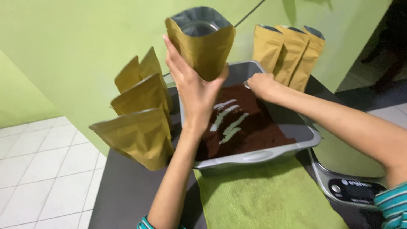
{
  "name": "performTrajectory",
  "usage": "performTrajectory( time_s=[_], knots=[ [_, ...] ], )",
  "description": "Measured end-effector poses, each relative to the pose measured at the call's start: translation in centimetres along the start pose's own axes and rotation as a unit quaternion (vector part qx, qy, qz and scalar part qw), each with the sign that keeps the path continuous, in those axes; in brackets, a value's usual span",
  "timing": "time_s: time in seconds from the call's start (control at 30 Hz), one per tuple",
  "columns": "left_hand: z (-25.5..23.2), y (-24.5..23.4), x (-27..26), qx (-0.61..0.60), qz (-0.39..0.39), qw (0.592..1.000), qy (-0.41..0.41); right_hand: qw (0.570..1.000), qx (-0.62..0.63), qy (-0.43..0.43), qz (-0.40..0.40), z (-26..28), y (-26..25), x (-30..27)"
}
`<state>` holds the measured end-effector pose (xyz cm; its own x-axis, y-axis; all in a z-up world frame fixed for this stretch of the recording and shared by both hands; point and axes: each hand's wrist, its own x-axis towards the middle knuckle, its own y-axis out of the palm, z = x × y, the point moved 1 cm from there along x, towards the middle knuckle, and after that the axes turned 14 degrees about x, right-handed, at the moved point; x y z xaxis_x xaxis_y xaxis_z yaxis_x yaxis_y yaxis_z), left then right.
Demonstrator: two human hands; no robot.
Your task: Filling stand-up coffee pouches with ground coffee using a spoon and weighing them on a digital scale for accuracy.
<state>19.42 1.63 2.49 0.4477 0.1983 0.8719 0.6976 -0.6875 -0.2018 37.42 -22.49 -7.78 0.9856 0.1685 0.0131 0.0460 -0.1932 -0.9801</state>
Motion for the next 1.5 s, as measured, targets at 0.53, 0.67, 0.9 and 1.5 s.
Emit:
performTrajectory(
  time_s=[0.53, 0.67, 0.9, 1.5],
  knots=[
    [0.0, 0.2, 0.1, 0.069, -0.034, 0.995, -0.057, 0.979, 0.143, -0.111, 0.093, 8.4, -2.4, 2.9],
    [0.3, 0.4, 0.0, 0.068, -0.021, 0.996, -0.053, 0.961, 0.166, -0.200, 0.091, 9.7, -2.9, 1.3],
    [0.7, 0.9, -0.2, 0.051, -0.021, 0.998, -0.035, 0.885, 0.216, -0.401, 0.097, 8.1, -1.8, -4.3],
    [1.9, 1.5, -0.8, 0.069, 0.042, 0.997, -0.010, 0.950, -0.177, -0.218, -0.136, -2.8, 2.1, 1.8]
  ],
)
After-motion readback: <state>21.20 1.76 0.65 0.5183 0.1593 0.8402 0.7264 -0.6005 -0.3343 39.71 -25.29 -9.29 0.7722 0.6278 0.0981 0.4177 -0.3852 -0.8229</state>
